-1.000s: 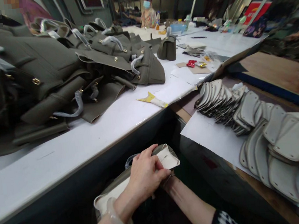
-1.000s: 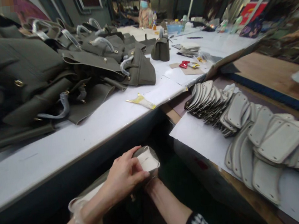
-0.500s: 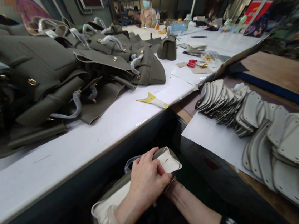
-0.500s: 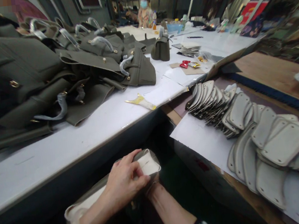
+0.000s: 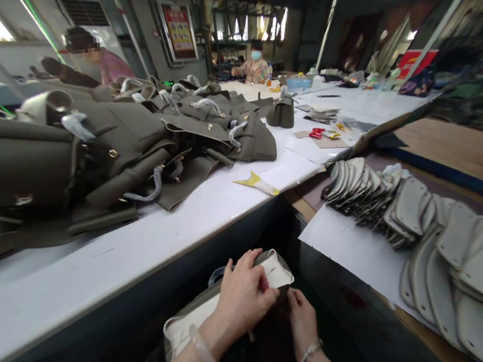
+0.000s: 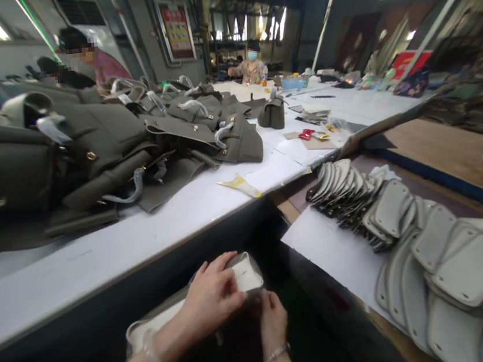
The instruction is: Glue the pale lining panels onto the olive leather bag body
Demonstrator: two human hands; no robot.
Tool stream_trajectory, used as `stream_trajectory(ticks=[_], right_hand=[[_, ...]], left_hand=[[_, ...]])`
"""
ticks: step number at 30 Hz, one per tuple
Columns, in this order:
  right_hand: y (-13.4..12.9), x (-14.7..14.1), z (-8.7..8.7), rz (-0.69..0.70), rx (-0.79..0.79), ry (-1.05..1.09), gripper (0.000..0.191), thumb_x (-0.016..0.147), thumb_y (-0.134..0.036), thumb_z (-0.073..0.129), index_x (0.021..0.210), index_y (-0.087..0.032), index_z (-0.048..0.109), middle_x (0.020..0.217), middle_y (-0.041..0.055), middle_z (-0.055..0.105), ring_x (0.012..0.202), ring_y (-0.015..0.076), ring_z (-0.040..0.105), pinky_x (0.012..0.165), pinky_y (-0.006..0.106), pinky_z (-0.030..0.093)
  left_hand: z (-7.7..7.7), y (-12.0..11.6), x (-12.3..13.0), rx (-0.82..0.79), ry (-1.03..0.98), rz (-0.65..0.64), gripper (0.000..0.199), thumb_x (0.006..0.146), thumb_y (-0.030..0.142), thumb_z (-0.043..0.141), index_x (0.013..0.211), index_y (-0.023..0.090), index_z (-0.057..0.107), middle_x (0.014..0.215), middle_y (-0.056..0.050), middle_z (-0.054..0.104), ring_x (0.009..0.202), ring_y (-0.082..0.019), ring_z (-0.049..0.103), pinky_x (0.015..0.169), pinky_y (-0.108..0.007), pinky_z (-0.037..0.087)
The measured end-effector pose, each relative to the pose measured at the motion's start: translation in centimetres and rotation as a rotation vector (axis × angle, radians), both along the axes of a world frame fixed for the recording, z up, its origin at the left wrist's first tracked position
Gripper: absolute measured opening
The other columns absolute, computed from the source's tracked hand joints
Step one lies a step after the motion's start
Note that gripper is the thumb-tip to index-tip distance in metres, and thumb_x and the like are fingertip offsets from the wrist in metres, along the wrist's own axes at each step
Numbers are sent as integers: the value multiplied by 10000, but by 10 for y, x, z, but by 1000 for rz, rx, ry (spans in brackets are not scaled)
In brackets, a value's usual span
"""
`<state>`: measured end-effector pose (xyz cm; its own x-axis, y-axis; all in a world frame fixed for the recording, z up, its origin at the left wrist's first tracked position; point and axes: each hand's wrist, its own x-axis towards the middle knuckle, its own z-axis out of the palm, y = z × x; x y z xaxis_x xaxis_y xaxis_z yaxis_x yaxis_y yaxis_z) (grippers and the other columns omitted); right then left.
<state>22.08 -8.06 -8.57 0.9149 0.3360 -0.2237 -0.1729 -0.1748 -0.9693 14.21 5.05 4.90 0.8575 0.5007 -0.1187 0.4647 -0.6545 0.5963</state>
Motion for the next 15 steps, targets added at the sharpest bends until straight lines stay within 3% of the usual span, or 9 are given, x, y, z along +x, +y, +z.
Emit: stream_trajectory(ticks=[2,4,7,10,15], right_hand=[[-24,-5,12,57,-25,-251,325,924,-430,580,975,-139,715,948,89,717,866,216,687,753,325,585],[-43,-10,30,167,-14,-665,264,954,-298,537,1115,-170,703,1134,101,693,1052,227,661,895,331,562],[-52,-16,57,337,15,-1142,411,940,-81,490,1329,-175,586,1294,116,616,1214,233,582,1004,371,521],[-40,-18,68,390,-54,-1321,497,924,-36,495,1410,-146,501,1317,142,592,1268,264,534,1008,424,523],[-25,-17,58,407,-205,-1405,496,938,-77,490,1432,-119,467,1344,172,572,1298,308,501,994,505,527]], left_hand=[[-1,0,-1,7,-3,-8,84,716,287,660,697,214,625,1491,-72,490,1382,-297,430,1121,-659,232],[-1,1,-2,11,-12,-14,102,721,298,673,715,211,619,1494,-86,484,1394,-299,413,1125,-662,227],[0,2,-3,16,-39,-39,124,745,314,677,748,204,621,1492,-121,481,1417,-289,382,1150,-637,207],[0,1,-5,20,-57,-70,95,776,286,653,776,193,632,1483,-151,486,1428,-264,368,1178,-590,185],[-1,0,-14,87,-104,-63,31,791,207,634,787,186,655,1517,-132,447,1437,-241,353,1201,-522,175]])
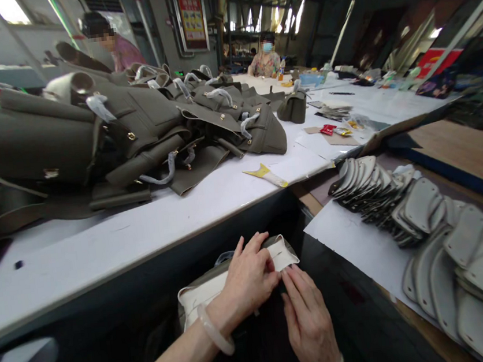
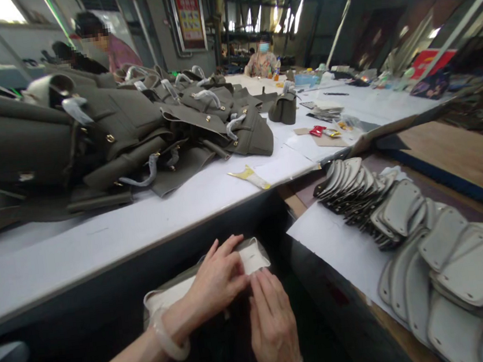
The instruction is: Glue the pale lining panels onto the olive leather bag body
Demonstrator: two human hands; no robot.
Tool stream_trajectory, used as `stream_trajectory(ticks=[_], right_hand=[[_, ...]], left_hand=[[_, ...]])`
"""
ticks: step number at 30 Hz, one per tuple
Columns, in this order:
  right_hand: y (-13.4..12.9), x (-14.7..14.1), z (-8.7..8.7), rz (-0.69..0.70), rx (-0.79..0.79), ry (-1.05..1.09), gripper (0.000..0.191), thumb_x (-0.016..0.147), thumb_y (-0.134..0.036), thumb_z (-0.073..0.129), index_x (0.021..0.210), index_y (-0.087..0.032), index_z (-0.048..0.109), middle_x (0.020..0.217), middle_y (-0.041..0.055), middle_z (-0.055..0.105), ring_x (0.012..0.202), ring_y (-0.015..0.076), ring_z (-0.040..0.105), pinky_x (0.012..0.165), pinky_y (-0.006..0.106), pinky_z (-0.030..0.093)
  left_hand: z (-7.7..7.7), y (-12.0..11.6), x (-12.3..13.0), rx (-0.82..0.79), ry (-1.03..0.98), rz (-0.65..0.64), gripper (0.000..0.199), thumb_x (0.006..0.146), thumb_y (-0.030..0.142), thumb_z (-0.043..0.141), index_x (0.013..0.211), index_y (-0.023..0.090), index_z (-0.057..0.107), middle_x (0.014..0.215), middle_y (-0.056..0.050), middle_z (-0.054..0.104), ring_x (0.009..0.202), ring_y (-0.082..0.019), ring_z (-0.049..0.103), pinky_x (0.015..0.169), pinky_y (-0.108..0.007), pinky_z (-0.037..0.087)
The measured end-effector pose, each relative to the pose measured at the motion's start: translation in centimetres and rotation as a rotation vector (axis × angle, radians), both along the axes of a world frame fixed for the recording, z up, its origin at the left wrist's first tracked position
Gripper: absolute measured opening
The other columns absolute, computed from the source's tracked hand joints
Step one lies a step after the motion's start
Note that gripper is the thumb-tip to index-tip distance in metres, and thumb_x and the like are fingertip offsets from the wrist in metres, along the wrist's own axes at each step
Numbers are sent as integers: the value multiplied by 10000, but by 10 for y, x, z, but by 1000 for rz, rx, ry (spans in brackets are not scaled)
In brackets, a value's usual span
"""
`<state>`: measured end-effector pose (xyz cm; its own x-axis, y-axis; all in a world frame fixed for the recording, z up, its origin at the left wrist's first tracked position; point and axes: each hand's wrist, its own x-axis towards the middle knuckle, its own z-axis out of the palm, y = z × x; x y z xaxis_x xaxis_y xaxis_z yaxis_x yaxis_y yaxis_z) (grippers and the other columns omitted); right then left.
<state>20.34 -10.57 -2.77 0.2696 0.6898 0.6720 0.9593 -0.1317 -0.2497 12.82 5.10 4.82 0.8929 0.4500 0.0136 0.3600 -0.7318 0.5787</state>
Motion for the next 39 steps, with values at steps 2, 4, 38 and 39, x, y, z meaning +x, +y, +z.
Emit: stream_trajectory(ticks=[2,4,38,39], right_hand=[[0,-2,-4,-19,-22,-17,500,940,-90,492,1438,-108,454,1360,181,557,1306,315,489,1001,521,517],[0,-4,-5,-29,-30,-24,489,944,-102,494,1432,-102,458,1364,187,549,1303,316,488,995,522,515],[14,-43,1,92,34,48,441,938,-127,563,1377,-100,520,1243,201,599,1206,343,541,930,554,512],[14,-43,1,95,36,52,441,938,-127,564,1377,-105,521,1241,199,602,1207,344,541,927,553,514]], left_hand=[[1,0,-7,36,-25,16,35,800,203,636,777,185,656,1508,-119,460,1437,-243,348,1205,-514,163],[3,-2,-16,68,-48,41,29,792,189,650,763,192,656,1448,-93,522,1395,-245,400,1205,-512,152],[-3,-44,-83,149,-22,415,163,920,197,502,764,207,547,808,-14,622,822,-217,530,829,-414,356],[-3,-44,-83,149,-22,418,163,920,194,499,764,207,545,808,-14,624,822,-217,532,831,-415,355]])
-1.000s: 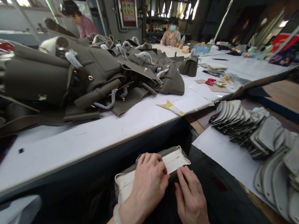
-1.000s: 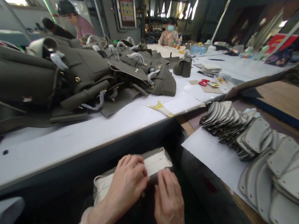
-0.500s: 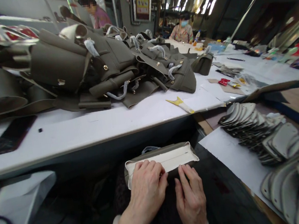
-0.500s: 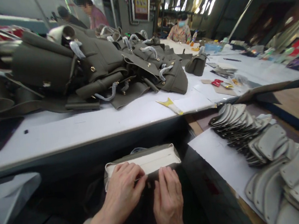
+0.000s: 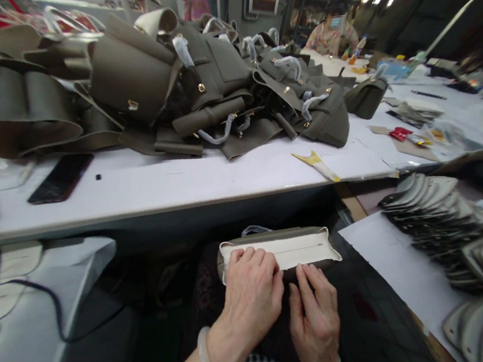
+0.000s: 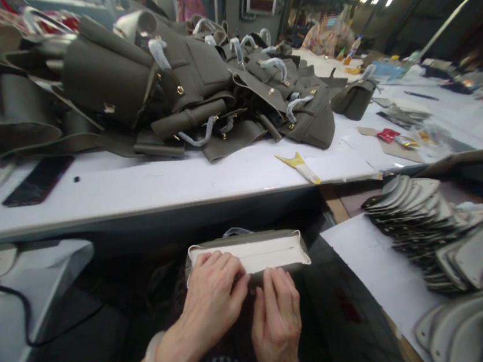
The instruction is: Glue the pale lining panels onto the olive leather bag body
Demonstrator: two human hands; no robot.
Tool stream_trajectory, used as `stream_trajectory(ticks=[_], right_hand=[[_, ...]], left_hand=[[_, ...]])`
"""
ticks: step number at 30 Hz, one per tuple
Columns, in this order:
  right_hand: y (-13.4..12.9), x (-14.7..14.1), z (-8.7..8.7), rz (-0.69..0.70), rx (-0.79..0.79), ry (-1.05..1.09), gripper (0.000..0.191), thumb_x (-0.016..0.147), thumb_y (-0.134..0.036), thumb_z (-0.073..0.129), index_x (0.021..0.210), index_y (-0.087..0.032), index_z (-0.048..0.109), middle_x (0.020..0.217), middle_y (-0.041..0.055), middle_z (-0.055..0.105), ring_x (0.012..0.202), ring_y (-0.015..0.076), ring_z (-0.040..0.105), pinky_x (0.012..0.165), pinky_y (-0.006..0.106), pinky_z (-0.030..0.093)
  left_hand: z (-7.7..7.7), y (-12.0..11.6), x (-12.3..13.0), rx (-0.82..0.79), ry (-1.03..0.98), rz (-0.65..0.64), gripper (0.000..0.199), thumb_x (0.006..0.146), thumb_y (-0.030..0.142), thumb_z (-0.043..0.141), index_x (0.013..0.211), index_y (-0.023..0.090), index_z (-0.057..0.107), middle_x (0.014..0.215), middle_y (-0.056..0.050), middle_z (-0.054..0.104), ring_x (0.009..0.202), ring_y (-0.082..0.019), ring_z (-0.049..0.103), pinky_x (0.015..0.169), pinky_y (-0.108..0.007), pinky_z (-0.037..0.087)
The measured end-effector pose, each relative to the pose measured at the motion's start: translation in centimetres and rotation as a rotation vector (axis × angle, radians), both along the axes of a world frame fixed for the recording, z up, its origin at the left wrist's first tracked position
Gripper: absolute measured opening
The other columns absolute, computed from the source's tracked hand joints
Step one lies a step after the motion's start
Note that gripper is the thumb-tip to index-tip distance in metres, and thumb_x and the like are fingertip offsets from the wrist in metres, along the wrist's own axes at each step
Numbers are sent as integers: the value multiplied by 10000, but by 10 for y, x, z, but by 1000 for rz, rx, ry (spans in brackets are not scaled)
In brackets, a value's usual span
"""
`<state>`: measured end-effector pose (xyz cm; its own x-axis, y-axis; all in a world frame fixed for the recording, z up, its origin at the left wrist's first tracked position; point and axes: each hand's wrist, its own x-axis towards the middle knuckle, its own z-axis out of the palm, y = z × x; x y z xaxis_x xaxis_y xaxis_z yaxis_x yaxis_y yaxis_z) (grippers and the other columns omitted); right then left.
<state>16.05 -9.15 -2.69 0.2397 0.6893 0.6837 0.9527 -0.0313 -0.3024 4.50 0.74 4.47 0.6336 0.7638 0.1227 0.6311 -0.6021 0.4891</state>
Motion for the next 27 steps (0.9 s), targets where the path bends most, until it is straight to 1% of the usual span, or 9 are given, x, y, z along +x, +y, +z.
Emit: stream_trajectory(ticks=[6,10,12,15,18,23,27], right_hand=[[0,3,1,17,18,21,408,931,-106,571,1338,-95,557,1217,196,615,1184,336,557,915,544,517],[1,4,3,19,32,20,412,927,-74,563,1338,-103,563,1201,190,622,1183,326,558,905,527,524],[2,1,3,32,33,21,432,924,-59,560,1351,-123,556,1199,174,625,1185,313,559,927,525,520],[4,-7,3,95,36,40,451,932,-52,539,1373,-146,539,1201,149,624,1183,286,563,989,528,498],[5,-13,3,124,45,58,450,937,-52,528,1378,-140,534,1204,148,619,1184,279,562,1001,524,494],[5,-15,2,122,36,76,448,930,-35,530,1365,-142,546,1217,151,612,1193,283,553,984,522,502],[7,-22,3,175,25,70,468,936,-34,514,1392,-140,519,1223,157,606,1203,288,546,991,530,497]], left_hand=[[-2,-1,1,-10,-2,16,158,923,206,504,772,209,548,817,-22,630,828,-219,541,850,-424,352],[0,-1,2,-33,3,20,150,912,204,519,766,206,556,812,-21,636,827,-220,543,841,-425,355],[1,-1,2,-43,5,14,145,905,195,524,766,203,562,810,-18,640,822,-218,545,839,-426,355],[3,0,2,-32,21,12,156,905,189,519,759,198,571,810,-24,645,824,-224,547,840,-434,355],[3,1,1,-24,33,6,165,911,195,519,760,198,586,812,-29,650,834,-233,545,854,-447,352],[1,-2,-2,-33,-16,13,162,921,205,515,781,201,597,827,-31,650,847,-230,544,889,-462,350],[0,-5,-13,-36,-98,54,124,901,169,529,809,205,603,842,-29,649,864,-226,552,917,-465,348]])
